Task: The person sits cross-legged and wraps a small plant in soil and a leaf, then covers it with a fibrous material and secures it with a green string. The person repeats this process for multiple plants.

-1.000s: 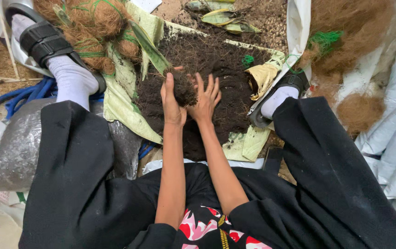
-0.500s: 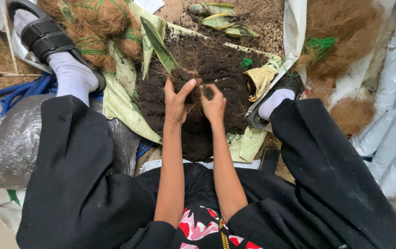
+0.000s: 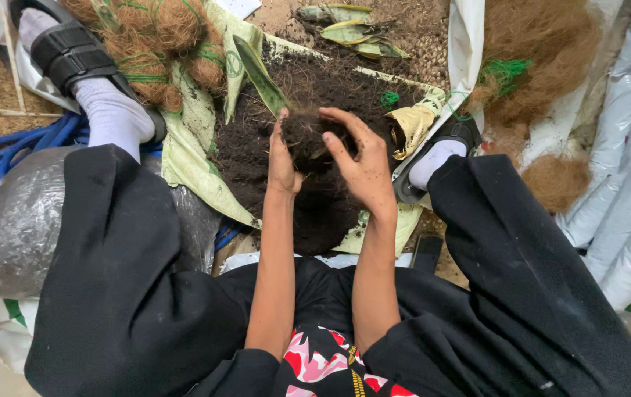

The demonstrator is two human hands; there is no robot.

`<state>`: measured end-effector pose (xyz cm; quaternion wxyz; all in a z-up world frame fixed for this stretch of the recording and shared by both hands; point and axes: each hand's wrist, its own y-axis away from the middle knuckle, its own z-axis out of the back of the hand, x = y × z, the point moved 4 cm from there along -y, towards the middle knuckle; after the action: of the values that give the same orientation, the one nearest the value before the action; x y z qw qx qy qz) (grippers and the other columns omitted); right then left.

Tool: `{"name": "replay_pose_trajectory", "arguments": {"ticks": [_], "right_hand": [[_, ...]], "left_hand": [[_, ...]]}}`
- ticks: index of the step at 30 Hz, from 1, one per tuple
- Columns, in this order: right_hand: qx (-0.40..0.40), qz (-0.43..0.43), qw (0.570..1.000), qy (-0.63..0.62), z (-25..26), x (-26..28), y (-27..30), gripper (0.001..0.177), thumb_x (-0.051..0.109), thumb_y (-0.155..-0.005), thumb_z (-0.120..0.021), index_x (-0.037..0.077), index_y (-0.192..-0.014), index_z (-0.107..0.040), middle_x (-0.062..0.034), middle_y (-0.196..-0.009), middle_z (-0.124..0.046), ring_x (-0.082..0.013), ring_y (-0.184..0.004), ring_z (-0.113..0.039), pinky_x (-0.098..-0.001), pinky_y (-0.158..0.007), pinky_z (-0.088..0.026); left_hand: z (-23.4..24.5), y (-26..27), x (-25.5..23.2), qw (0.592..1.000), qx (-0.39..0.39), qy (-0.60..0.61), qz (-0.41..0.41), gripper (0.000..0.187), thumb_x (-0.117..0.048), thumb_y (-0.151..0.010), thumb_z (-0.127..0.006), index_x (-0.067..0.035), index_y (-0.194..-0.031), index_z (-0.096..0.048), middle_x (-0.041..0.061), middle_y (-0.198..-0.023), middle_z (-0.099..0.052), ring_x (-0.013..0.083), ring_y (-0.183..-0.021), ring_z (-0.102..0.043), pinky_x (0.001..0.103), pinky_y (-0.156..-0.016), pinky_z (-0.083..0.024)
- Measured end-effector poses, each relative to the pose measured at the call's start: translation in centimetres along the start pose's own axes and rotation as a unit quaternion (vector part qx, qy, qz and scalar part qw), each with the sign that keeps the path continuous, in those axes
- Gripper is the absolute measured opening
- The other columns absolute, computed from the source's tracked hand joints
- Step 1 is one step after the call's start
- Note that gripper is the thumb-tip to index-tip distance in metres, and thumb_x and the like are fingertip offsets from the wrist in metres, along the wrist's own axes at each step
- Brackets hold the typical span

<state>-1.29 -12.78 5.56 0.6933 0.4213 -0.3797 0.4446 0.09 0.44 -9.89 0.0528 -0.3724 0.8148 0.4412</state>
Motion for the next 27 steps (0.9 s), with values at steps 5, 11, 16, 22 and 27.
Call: {"name": "replay_pose_trajectory", "arguments": {"ticks": [5, 11, 16, 22, 27], "right_hand": [[-0.093, -0.044, 0.994, -0.030, 0.2, -2.5, -0.7, 0.027, 0.017, -0.108, -0.056, 0.002, -0.128, -0.066, -0.0113, -0.121, -0.076, -0.0186, -0.117, -0.070, -0.0326, -0.105, -0.053], [-0.161, -0.023, 0.987, 0.012, -3.4, -3.0, -0.7, 0.041, 0.029, -0.113, -0.035, 0.004, -0.132, -0.062, -0.0125, -0.124, -0.067, -0.0251, -0.118, -0.062, -0.0384, -0.106, -0.045], [-0.230, 0.029, 0.970, 0.078, -5.7, -2.6, -0.4, 0.034, 0.023, -0.111, -0.038, 0.006, -0.129, -0.061, -0.0133, -0.120, -0.065, -0.0294, -0.114, -0.057, -0.0420, -0.105, -0.043], [-0.242, 0.008, 0.970, -0.015, -6.4, -4.0, -0.7, 0.035, 0.023, -0.111, -0.037, 0.006, -0.130, -0.061, -0.0108, -0.113, -0.066, -0.0250, -0.108, -0.060, -0.0392, -0.100, -0.047], [-0.158, -0.058, 0.975, -0.144, -5.8, -6.3, -1.5, 0.045, 0.037, -0.113, -0.031, 0.007, -0.135, -0.056, -0.0109, -0.114, -0.064, -0.0210, -0.107, -0.061, -0.0359, -0.097, -0.049]], "left_hand": [[0.5, 0.0, 0.5, 0.996, -0.079, -0.028, 0.029, 0.055, -0.049, -0.097, -0.053, -0.015, -0.140, -0.052, -0.002, -0.131, -0.064, 0.0161, -0.121, -0.063, 0.041, -0.099, -0.055], [-1.0, 0.5, 1.6, 0.994, 0.101, -0.020, -0.038, 0.052, -0.047, -0.103, -0.056, -0.001, -0.127, -0.065, 0.006, -0.116, -0.071, 0.0167, -0.106, -0.068, 0.032, -0.095, -0.057], [0.2, 0.8, 2.7, 0.996, 0.008, -0.052, -0.070, 0.028, -0.021, -0.098, -0.071, 0.001, -0.115, -0.068, 0.008, -0.108, -0.069, 0.0142, -0.095, -0.065, 0.030, -0.085, -0.054], [0.8, 0.7, 2.0, 0.988, -0.006, -0.110, -0.110, 0.028, -0.017, -0.095, -0.073, 0.003, -0.113, -0.065, 0.010, -0.108, -0.068, 0.0169, -0.093, -0.064, 0.032, -0.082, -0.053], [-0.6, 1.2, 1.9, 0.987, -0.093, -0.078, -0.104, 0.036, -0.022, -0.093, -0.075, 0.001, -0.118, -0.061, 0.006, -0.111, -0.067, 0.0132, -0.098, -0.064, 0.029, -0.086, -0.053]]}}
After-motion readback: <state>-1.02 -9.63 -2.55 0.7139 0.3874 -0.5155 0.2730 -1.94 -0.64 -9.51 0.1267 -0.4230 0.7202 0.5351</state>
